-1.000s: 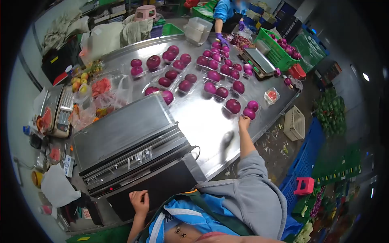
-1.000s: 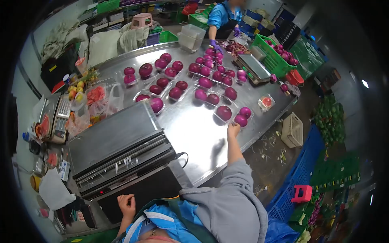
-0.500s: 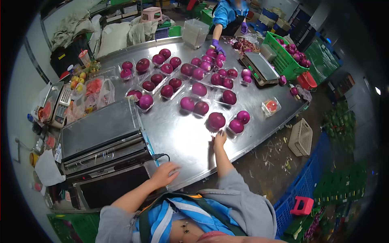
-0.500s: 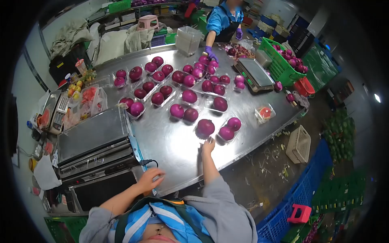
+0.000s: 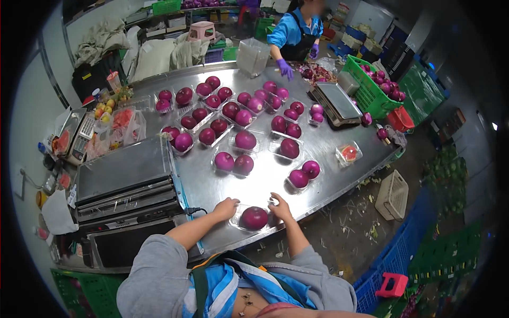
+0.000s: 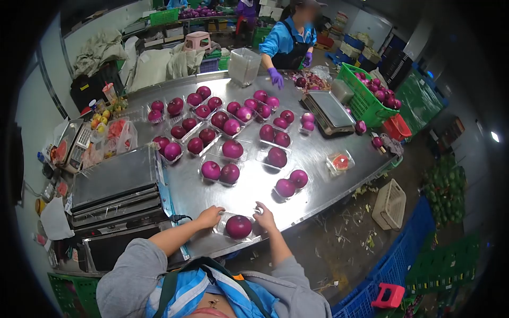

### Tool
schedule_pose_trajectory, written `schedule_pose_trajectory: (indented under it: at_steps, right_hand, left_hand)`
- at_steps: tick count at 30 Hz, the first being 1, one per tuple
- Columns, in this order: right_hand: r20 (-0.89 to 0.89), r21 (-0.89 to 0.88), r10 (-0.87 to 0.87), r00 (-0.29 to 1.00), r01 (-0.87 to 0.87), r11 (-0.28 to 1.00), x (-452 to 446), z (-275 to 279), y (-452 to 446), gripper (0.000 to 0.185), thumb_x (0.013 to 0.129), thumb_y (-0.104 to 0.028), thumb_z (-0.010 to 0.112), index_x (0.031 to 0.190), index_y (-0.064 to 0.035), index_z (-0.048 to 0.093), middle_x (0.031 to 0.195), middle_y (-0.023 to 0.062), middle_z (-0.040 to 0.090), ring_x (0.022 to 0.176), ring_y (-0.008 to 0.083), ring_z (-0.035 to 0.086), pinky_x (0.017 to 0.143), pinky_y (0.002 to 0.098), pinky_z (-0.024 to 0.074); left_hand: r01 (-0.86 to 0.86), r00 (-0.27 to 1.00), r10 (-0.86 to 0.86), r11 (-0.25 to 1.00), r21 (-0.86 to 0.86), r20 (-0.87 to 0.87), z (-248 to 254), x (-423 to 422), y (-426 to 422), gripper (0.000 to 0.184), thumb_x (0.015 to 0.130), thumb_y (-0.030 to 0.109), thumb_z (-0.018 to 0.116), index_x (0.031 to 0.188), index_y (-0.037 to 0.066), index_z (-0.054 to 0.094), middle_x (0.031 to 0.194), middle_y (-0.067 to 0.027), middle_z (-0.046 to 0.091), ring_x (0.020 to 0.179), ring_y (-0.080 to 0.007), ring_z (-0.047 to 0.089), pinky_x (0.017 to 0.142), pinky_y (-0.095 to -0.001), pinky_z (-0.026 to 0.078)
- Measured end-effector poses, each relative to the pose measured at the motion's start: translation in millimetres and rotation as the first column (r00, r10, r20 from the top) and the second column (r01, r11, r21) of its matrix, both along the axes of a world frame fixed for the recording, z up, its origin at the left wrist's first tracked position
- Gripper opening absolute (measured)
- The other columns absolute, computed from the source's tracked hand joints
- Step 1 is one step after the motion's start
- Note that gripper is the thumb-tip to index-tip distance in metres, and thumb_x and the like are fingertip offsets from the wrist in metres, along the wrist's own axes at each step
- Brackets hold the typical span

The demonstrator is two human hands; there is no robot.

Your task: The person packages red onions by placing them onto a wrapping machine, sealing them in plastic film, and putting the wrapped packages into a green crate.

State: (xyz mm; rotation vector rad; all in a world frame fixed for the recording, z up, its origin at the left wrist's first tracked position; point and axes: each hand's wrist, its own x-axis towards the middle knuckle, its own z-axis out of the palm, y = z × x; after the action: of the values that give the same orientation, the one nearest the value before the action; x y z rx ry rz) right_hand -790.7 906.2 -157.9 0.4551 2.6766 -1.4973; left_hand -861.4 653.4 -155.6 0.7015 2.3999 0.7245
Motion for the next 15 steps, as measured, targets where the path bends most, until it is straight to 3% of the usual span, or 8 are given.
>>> schedule_pose_trajectory:
  at_steps: [2,3,4,6,8,12,14,15]
  right_hand:
    - [0.004,0.277,-0.156,0.988,0.149,0.949,8.4,-23.3,-9.4,0.047,0.074,-0.023,0.058,0.115,-0.0038,0.047,0.088,0.0150,0.061,0.073,0.0270,0.059,0.070,0.0338,0.0457]
    - [0.123,0.231,-0.178,0.976,0.147,0.962,20.6,-15.0,-20.5,0.041,0.078,-0.032,0.056,0.105,-0.0021,0.051,0.086,0.0210,0.060,0.082,0.0351,0.058,0.076,0.0399,0.0435]
    - [0.171,0.245,-0.120,0.978,0.076,0.967,29.0,-8.0,-31.6,0.033,0.082,-0.029,0.049,0.101,-0.0022,0.053,0.083,0.0210,0.060,0.083,0.0355,0.058,0.075,0.0403,0.0435]
    - [-0.040,0.210,-0.181,0.983,0.185,0.960,31.1,-16.5,-37.8,0.026,0.084,-0.025,0.046,0.096,-0.0023,0.054,0.079,0.0213,0.060,0.079,0.0368,0.058,0.071,0.0423,0.0437]
    - [-0.153,0.241,-0.151,0.977,0.185,0.953,15.2,6.2,-43.4,0.025,0.085,-0.024,0.045,0.092,-0.0019,0.055,0.075,0.0214,0.059,0.073,0.0382,0.058,0.066,0.0433,0.0439]
    - [-0.241,0.290,0.002,0.970,0.070,0.955,-43.7,158.6,-106.0,0.027,0.086,-0.025,0.044,0.094,0.0003,0.051,0.072,0.0218,0.059,0.070,0.0392,0.057,0.063,0.0432,0.0435]
    - [-0.404,0.182,0.121,0.907,-0.050,0.982,-79.3,199.9,-156.4,0.029,0.087,-0.026,0.043,0.095,0.0009,0.050,0.083,0.0242,0.058,0.079,0.0406,0.056,0.067,0.0422,0.0430]
    - [-0.417,0.145,0.171,0.893,-0.120,0.982,-103.2,204.2,-182.0,0.029,0.087,-0.026,0.043,0.095,0.0010,0.050,0.085,0.0238,0.058,0.083,0.0397,0.055,0.070,0.0419,0.0422]
  left_hand:
    - [-0.041,0.999,0.040,0.995,0.095,0.007,-22.3,7.5,-5.7,0.042,0.074,0.009,0.047,0.117,0.014,0.046,0.105,-0.0205,0.052,0.094,-0.0348,0.052,0.084,-0.0387,0.042]
    - [-0.075,0.997,0.072,0.979,0.192,0.019,-31.2,13.3,-9.8,0.041,0.074,0.008,0.046,0.115,0.013,0.047,0.101,-0.0211,0.054,0.092,-0.0350,0.053,0.083,-0.0390,0.042]
    - [-0.137,0.991,0.134,0.965,0.223,0.030,-29.6,22.6,-8.8,0.040,0.074,0.006,0.044,0.114,0.011,0.047,0.100,-0.0216,0.054,0.093,-0.0352,0.053,0.082,-0.0409,0.042]
    - [-0.174,0.985,0.167,0.966,0.189,0.051,-15.4,26.3,-11.0,0.040,0.074,0.005,0.043,0.114,0.010,0.045,0.100,-0.0208,0.054,0.094,-0.0357,0.052,0.082,-0.0419,0.041]
    - [-0.229,0.973,0.226,0.944,0.238,0.039,23.5,23.1,-21.2,0.040,0.075,0.005,0.043,0.115,0.010,0.045,0.100,-0.0202,0.054,0.094,-0.0354,0.051,0.082,-0.0418,0.040]
    - [-0.325,0.885,0.451,0.773,0.545,-0.112,122.8,1.7,-79.7,0.040,0.077,0.006,0.046,0.117,0.010,0.042,0.095,-0.0182,0.054,0.089,-0.0329,0.052,0.079,-0.0395,0.040]
    - [-0.475,0.831,0.556,0.705,0.527,0.005,185.3,-10.6,-130.6,0.039,0.078,0.010,0.049,0.117,0.010,0.042,0.085,-0.0162,0.052,0.075,-0.0295,0.050,0.072,-0.0381,0.040]
    - [-0.557,0.786,0.615,0.666,0.496,0.057,208.0,-14.2,-158.6,0.039,0.079,0.014,0.051,0.117,0.010,0.042,0.092,-0.0163,0.053,0.083,-0.0285,0.052,0.075,-0.0371,0.040]
